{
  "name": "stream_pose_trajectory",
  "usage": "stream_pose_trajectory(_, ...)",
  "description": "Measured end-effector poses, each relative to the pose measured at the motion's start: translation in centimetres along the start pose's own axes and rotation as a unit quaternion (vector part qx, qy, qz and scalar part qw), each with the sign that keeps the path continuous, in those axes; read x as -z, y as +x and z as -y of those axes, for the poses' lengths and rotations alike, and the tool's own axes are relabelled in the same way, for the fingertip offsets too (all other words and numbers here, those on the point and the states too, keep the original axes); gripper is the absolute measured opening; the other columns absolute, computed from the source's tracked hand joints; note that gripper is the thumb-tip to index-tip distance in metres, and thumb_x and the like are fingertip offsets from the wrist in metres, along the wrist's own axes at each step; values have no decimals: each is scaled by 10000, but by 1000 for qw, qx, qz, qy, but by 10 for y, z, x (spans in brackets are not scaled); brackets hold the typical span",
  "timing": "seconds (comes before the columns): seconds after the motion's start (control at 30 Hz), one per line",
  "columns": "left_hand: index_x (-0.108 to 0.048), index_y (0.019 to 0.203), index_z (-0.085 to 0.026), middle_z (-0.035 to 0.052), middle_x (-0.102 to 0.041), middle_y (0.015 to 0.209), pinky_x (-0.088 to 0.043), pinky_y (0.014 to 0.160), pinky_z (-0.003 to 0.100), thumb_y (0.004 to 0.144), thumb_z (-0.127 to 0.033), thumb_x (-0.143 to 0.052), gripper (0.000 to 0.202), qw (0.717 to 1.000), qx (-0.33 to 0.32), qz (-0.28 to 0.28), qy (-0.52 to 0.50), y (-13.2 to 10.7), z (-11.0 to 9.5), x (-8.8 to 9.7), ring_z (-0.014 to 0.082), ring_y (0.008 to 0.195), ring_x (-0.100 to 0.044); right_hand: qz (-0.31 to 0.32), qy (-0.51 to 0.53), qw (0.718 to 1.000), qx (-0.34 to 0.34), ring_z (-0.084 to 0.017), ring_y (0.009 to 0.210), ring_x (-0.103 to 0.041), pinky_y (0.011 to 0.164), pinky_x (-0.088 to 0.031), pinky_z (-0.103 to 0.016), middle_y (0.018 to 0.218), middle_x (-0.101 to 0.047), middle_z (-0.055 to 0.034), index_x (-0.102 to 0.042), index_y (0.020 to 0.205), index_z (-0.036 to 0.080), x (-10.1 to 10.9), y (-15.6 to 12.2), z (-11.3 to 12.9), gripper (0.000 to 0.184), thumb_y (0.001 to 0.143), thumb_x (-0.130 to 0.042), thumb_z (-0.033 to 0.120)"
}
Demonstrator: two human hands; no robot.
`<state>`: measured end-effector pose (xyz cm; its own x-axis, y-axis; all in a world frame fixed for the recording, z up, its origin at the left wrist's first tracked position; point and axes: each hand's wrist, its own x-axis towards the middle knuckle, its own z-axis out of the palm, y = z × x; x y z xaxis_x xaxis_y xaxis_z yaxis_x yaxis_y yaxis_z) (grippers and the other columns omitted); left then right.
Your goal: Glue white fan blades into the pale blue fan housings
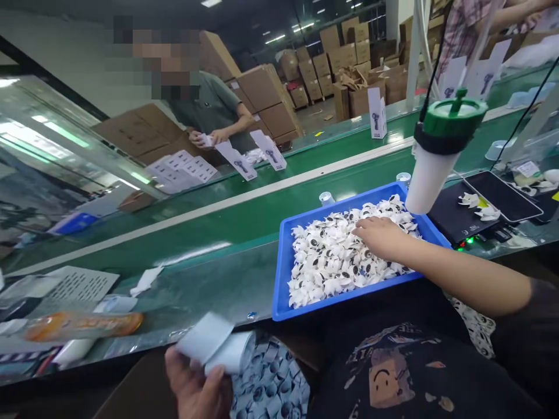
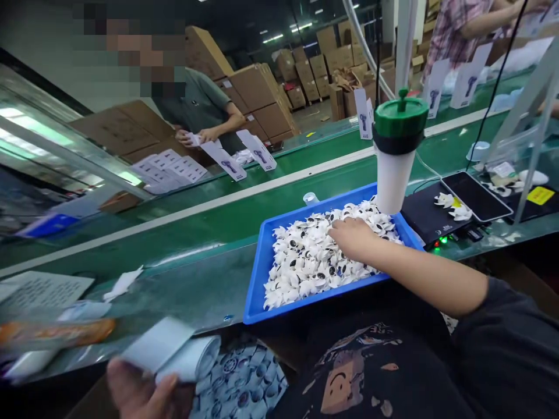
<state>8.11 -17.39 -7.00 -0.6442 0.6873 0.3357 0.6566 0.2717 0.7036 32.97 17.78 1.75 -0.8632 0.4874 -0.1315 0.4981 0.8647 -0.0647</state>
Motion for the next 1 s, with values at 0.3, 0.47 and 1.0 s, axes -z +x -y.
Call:
stream_pose_trajectory(0.3, -408, 1493, -297, 94, -478, 1516, -494, 1024, 433, 799, -353, -603, 722, 912, -102, 354, 180, 155, -150, -110, 334, 1329, -522, 60, -53, 996, -46, -220, 1113, -617, 951, -540, -444, 1259, -608, -99, -608, 1203, 145, -1, 27, 20, 324, 946, -617, 343)
stream_pose_trajectory(0.47, -341, 1506, -246, 169, -567, 1394, -529, 907, 461, 698, -294, -731, 899, 930, -86, 288, 213, 162, -161, -128, 357, 1139, -644, 55, -38, 993, -101, -223, 1105, -622, 944, -542, -448, 1234, -621, -96, -606, 1205, 145, -2, 37, 27, 333, 945, -620, 352)
stream_pose_trajectory(1.0, -465, 1254, -184, 54, -678, 859, -537, 715, 366, 763, -346, -519, 520, 956, -29, 208, -203, 168, -145, -138, 207, 773, -644, -264, 205, 942, -27, -162, 778, -592, 759, -462, -281, 934, -651, -64, -595, 977, 170, 11, 25, -7, 224, 780, -495, 207)
